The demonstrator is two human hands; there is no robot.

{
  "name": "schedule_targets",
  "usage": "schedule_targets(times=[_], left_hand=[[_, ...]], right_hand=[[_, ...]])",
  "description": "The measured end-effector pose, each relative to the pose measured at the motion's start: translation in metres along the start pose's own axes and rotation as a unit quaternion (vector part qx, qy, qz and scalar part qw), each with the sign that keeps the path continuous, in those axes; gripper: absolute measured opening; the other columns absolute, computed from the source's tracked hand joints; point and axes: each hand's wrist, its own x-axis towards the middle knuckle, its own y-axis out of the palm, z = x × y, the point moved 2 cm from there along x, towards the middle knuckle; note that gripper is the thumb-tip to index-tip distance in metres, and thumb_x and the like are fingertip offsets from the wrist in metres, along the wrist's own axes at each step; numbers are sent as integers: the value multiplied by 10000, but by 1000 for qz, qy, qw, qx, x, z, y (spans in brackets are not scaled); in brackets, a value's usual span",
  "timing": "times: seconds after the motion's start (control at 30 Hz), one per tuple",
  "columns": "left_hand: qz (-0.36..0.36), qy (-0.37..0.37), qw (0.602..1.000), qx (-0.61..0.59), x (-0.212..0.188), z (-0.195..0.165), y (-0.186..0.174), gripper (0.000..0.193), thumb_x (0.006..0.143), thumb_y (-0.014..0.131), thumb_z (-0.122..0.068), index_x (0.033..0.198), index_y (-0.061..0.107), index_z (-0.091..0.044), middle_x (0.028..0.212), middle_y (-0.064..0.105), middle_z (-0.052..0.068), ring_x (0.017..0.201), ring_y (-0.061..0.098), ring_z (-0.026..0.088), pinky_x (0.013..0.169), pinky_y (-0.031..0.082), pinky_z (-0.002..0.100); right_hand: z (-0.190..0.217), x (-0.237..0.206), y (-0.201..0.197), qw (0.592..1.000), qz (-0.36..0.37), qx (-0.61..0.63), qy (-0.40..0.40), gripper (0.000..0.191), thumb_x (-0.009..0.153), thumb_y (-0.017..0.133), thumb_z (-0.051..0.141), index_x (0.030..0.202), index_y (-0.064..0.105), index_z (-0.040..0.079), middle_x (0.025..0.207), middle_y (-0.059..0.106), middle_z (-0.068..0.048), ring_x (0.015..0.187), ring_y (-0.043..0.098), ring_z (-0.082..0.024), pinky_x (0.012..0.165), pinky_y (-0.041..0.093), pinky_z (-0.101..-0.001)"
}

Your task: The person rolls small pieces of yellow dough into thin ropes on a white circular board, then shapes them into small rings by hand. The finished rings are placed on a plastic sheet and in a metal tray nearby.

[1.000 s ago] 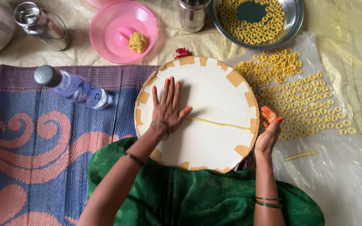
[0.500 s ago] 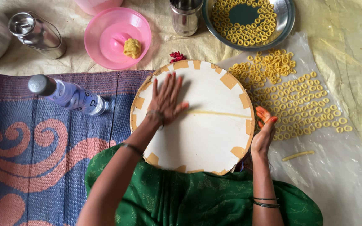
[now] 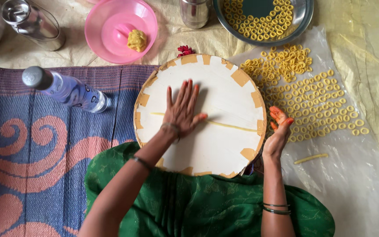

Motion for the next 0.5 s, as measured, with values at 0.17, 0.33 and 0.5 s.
schedule_targets(times=[0.17,0.33,0.5], left_hand=[[-29,-32,999,-1,65,25,-11,935,992,224,-724,1647,46,-81,1721,19,152,1590,-18,275,1229,-30,620],[-34,-12,999,-15,70,28,-8,955,980,226,-748,1655,51,-95,1727,45,135,1597,3,271,1243,-30,613],[21,51,998,19,13,7,4,941,960,172,-765,1637,23,-128,1718,6,120,1583,-9,249,1230,-60,596]], right_hand=[[-1,1,1,1000,0,-4,8,908,1004,163,754,1336,597,28,1382,619,-149,1331,547,-290,1127,343,-475],[2,0,1,1000,4,-19,9,895,1018,149,734,1349,592,30,1401,614,-152,1338,542,-294,1130,341,-475],[7,-1,1,1000,4,-21,1,878,1024,136,712,1345,593,35,1398,622,-148,1331,549,-291,1116,353,-475]])
